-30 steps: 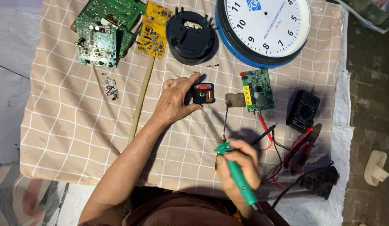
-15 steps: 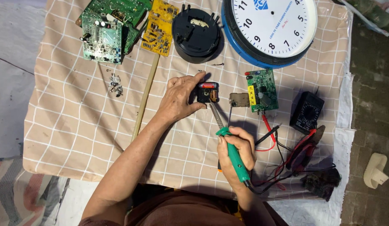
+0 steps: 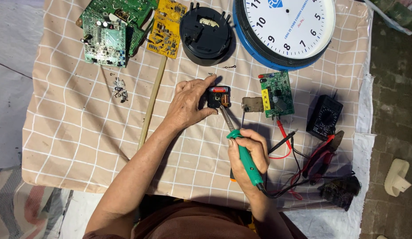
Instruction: The person uses a soldering iron to work on a small black electronic component, likely a battery holder, while holding it with their left hand. They then use a multimeter with red and black probes to test the component and a nearby circuit board. The workspace is a table covered with a checkered cloth, containing various electronic parts and tools.
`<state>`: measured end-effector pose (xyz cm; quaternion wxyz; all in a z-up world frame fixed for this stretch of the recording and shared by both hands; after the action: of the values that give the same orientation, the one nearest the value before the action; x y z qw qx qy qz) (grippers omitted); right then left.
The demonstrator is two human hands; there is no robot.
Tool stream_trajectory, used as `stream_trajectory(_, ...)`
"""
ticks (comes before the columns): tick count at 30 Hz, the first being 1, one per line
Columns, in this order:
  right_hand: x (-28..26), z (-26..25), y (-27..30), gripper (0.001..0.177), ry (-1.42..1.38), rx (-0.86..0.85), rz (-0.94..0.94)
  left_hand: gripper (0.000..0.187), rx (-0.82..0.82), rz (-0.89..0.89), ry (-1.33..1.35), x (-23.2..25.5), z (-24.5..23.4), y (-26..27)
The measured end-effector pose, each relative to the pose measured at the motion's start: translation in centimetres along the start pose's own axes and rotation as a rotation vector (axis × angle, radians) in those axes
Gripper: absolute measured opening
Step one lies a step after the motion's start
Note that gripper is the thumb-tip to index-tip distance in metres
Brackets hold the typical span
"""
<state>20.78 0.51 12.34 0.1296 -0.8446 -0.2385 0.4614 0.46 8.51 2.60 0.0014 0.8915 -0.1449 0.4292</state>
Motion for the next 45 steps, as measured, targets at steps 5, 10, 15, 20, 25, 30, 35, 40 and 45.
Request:
stream_trajectory(5,0.0,0.1,-0.4,0.013,-0.003,-0.007,0.003,0.102,0.007,0.004,0.004,0.1,-0.1,0.0)
stream_trajectory(10,0.1,0.2,-0.5,0.013,-0.003,-0.015,0.009,0.102,0.0,-0.003,0.004,0.0,0.0,-0.1)
stream_trajectory(15,-0.7,0.3,-0.8,0.012,-0.001,-0.033,0.012,0.102,0.016,-0.001,0.004,0.0,-0.1,0.0)
stream_trajectory(20,-0.5,0.2,-0.6,0.012,0.001,-0.048,0.023,0.101,0.02,0.003,0.0,0.1,-0.2,0.0)
stream_trajectory(25,-0.2,0.3,-0.6,0.013,0.008,-0.073,0.021,0.103,0.003,-0.004,0.01,-0.1,0.1,0.0)
stream_trajectory(30,-1.3,0.7,-0.8,0.017,0.092,-0.169,0.037,0.104,-0.04,0.013,-0.106,0.5,0.2,-0.2)
stream_trajectory(35,-0.3,0.4,-0.6,0.013,0.033,-0.058,-0.019,0.102,0.007,-0.003,0.003,0.2,-0.1,0.0)
stream_trajectory(40,-0.2,0.4,-0.7,0.014,0.035,-0.056,-0.02,0.102,0.004,0.001,-0.004,0.3,-0.1,-0.1)
stream_trajectory(45,-0.7,0.4,-0.9,0.012,0.034,-0.035,-0.062,0.104,0.016,0.0,-0.013,0.0,0.1,0.0)
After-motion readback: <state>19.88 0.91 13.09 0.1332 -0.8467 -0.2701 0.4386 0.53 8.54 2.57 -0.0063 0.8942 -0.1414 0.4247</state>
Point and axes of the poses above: each hand's wrist, its own y-axis away from the middle knuckle, its own z-axis out of the palm, x = y × z, the point moved 9 cm from there along -y, towards the middle knuckle, and after that the axes turned 13 degrees about -x, right-handed, at the moved point
